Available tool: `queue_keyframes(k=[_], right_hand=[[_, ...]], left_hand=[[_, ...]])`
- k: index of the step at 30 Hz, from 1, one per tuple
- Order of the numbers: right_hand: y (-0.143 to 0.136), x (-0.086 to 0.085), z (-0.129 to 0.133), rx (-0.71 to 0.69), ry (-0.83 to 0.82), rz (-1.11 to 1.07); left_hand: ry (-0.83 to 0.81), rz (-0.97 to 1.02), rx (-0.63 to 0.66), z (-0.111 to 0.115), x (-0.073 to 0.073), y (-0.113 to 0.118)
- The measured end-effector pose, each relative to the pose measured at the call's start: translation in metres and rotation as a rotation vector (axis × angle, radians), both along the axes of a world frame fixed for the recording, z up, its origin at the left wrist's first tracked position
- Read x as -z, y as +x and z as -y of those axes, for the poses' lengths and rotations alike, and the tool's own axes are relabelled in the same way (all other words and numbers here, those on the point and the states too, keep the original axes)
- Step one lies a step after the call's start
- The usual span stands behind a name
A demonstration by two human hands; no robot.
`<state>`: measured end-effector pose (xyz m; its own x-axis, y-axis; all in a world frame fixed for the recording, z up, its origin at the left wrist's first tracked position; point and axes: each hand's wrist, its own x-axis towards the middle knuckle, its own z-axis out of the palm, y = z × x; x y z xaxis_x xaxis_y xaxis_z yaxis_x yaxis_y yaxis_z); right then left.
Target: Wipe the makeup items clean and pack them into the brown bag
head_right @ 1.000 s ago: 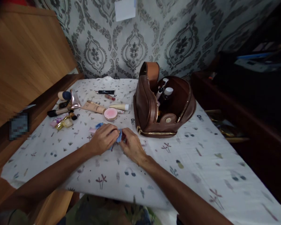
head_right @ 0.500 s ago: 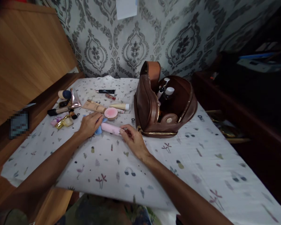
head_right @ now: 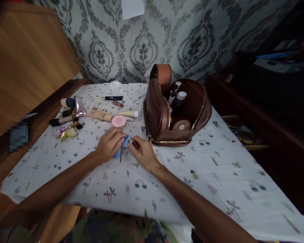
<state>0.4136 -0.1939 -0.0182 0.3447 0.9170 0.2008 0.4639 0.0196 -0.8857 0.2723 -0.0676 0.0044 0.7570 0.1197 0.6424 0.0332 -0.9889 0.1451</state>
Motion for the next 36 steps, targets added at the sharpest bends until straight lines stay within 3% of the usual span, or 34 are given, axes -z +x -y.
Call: queue_keyframes(k=[3, 8, 11, 14, 17, 19, 23, 28, 36], right_hand=[[0.000, 0.001, 0.000, -0.002, -0.014, -0.021], [-0.001, 0.000, 0.002, 0.022, -0.010, -0.077], [-0.001, -0.004, 0.002, 0.009, -0.032, -0.141], [-0.001, -0.005, 0.001, 0.025, -0.043, -0.230], [-0.001, -0.003, -0.001, 0.029, -0.049, -0.316], [0.000, -0.003, -0.001, 0.034, -0.068, -0.382], [0.000, -0.005, -0.002, 0.065, -0.124, -0.512], [0.001, -0.007, -0.003, 0.108, -0.131, -0.604], [0.004, -0.002, -0.001, 0.042, -0.090, -0.436]], left_hand=[[0.048, -0.076, 0.035, 0.000, 0.007, 0.004], [0.026, -0.132, -0.201, -0.038, 0.013, -0.004], [-0.064, -0.075, -0.273, -0.044, 0.009, -0.008], [-0.064, -0.016, -0.146, -0.027, 0.003, -0.007], [0.101, -0.062, 0.036, -0.007, 0.001, -0.002], [0.214, -0.134, 0.064, -0.004, 0.003, 0.001], [0.258, -0.230, 0.044, -0.027, 0.006, -0.003], [0.118, -0.350, -0.007, -0.065, 0.002, -0.020], [-0.032, -0.452, 0.034, -0.074, -0.008, -0.025]])
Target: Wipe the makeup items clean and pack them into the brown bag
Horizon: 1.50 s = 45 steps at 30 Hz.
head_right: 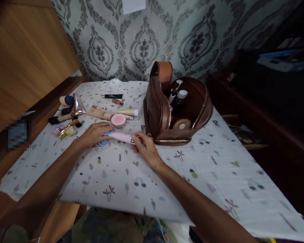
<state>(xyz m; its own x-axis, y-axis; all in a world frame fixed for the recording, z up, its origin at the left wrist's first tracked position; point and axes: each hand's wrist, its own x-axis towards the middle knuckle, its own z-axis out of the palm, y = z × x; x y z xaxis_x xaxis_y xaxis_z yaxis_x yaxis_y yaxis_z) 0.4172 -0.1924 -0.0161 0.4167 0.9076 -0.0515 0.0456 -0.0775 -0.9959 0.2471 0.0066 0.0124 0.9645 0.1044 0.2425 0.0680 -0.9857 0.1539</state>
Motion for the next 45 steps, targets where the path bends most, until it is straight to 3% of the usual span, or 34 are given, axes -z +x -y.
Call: queue_keyframes(k=[3, 8, 13, 17, 20, 28, 35, 40, 45], right_hand=[[0.003, 0.001, 0.001, -0.026, 0.038, 0.121], [0.008, -0.002, 0.006, -0.018, 0.162, 0.565], [0.011, -0.005, 0.008, -0.003, 0.151, 0.614], [0.010, -0.009, 0.009, 0.007, 0.129, 0.596], [0.008, -0.012, 0.009, 0.011, 0.073, 0.542], [0.010, -0.004, 0.004, -0.024, -0.033, 0.290], [0.011, -0.002, 0.000, -0.017, -0.020, -0.043], [0.005, -0.003, -0.001, 0.026, 0.029, -0.259], [-0.001, -0.003, 0.000, 0.054, 0.091, -0.395]], left_hand=[[-0.011, 0.005, -0.004, 0.000, -0.003, -0.001], [-0.146, -0.016, -0.011, -0.002, -0.009, -0.005], [-0.269, -0.061, -0.055, -0.005, -0.011, -0.006], [-0.270, -0.046, -0.036, -0.004, -0.012, -0.005], [-0.170, -0.010, 0.003, 0.000, -0.012, -0.005], [0.322, 0.110, 0.011, 0.005, -0.008, -0.006], [0.429, 0.186, -0.038, 0.010, -0.008, -0.006], [0.247, 0.386, -0.322, 0.015, 0.000, -0.001], [-0.218, 0.527, -0.550, 0.019, -0.011, 0.004]])
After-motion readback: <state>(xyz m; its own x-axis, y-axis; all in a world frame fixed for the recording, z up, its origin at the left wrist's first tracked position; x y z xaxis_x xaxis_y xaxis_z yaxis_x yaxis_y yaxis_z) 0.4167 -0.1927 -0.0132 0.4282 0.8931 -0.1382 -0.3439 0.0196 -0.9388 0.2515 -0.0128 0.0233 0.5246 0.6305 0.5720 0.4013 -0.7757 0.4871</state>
